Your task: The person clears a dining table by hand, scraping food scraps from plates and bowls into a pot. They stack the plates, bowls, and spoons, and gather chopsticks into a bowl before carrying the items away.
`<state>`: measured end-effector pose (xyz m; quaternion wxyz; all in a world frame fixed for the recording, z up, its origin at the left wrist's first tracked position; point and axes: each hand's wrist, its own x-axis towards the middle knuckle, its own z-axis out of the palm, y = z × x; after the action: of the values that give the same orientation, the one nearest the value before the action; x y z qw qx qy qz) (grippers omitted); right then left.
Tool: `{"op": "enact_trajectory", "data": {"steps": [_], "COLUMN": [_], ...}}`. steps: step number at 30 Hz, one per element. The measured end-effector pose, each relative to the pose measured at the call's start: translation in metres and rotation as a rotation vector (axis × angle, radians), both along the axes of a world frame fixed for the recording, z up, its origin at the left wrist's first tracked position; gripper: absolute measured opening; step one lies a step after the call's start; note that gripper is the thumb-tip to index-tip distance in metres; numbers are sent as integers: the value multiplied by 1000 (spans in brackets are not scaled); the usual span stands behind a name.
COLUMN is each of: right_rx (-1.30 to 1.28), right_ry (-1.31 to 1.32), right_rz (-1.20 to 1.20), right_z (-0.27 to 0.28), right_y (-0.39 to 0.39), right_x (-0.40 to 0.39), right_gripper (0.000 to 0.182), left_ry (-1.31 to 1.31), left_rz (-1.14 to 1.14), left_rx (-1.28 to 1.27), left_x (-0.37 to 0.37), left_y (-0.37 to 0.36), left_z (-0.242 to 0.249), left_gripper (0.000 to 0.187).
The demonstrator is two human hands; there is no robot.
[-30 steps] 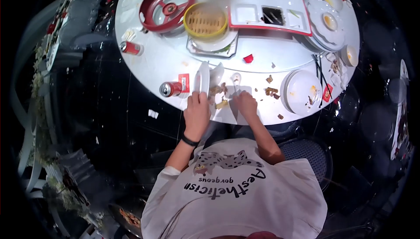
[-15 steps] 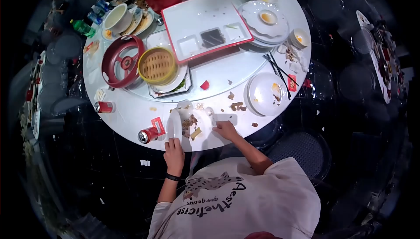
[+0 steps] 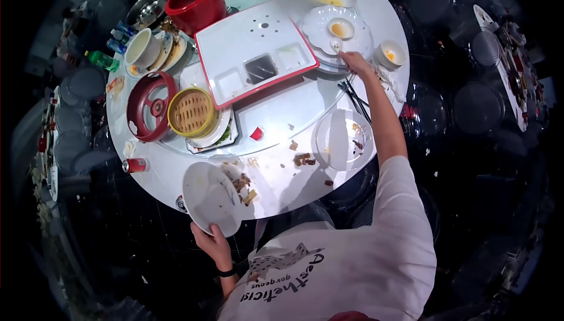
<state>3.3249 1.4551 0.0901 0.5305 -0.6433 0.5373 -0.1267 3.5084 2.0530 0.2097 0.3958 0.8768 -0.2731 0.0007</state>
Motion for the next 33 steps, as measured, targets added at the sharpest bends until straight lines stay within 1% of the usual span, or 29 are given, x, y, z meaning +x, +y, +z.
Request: {"op": "enact_trajectory", "data": {"steps": [2,3,5,8,11,13,15,17,19,21,23,24,25,28,30,31,33], "right_rx": [-138,-213,-443,-672,-406,-316,-242,-200,-493,-594,-289,-280,-289,-314,-282,-258,-132], "right_ry": [161,243,353,454,649,679,579,534,587,566,491,446,399,311,245,208,158], "right_rz": [34,52,63,141,251,251,177,74,-31,-78,-113,-153,-208,-295,-303,-315,-324], "right_z": [-1,0,4,-11,-29,-31,-52,-62,-47,-48,-69,-73,-80,-92,-97,-104,-100], "right_y": [-14,-17,-11,24,84,131,164,190,212,214,206,205,203,199,197,195,198], "right_x": [-4,-8,-23,-78,-125,-146,-163,-168,-158,-160,-177,-182,-187,-198,-204,-208,-211], "right_gripper": [41,41,39,32,27,24,21,23,29,34,35,33,32,30,29,28,25], "left_ry": [141,151,163,178,228,297,340,358,361,352,331,323,403,608,806,925,1160], "left_rz": [37,46,57,76,114,114,128,152,161,168,168,162,116,45,-51,-132,-283], "left_rx": [-24,-61,-107,-129,-113,-160,-192,-210,-203,-203,-217,-231,-236,-315,-339,-344,-340], "left_x": [-8,-10,-14,-19,-22,-21,-19,-17,-16,-18,-22,-23,-23,-25,-26,-33,-56], "left_y": [-5,-8,-17,-29,-31,-29,-26,-24,-21,-25,-36,-42,-43,-54,-68,-87,-129], "left_z": [0,-3,-6,-6,-5,-8,-12,-18,-23,-23,-20,-19,-18,-34,-64,-80,-110], "left_gripper": [22,22,23,28,33,39,43,45,45,44,38,35,44,46,45,45,43]}}
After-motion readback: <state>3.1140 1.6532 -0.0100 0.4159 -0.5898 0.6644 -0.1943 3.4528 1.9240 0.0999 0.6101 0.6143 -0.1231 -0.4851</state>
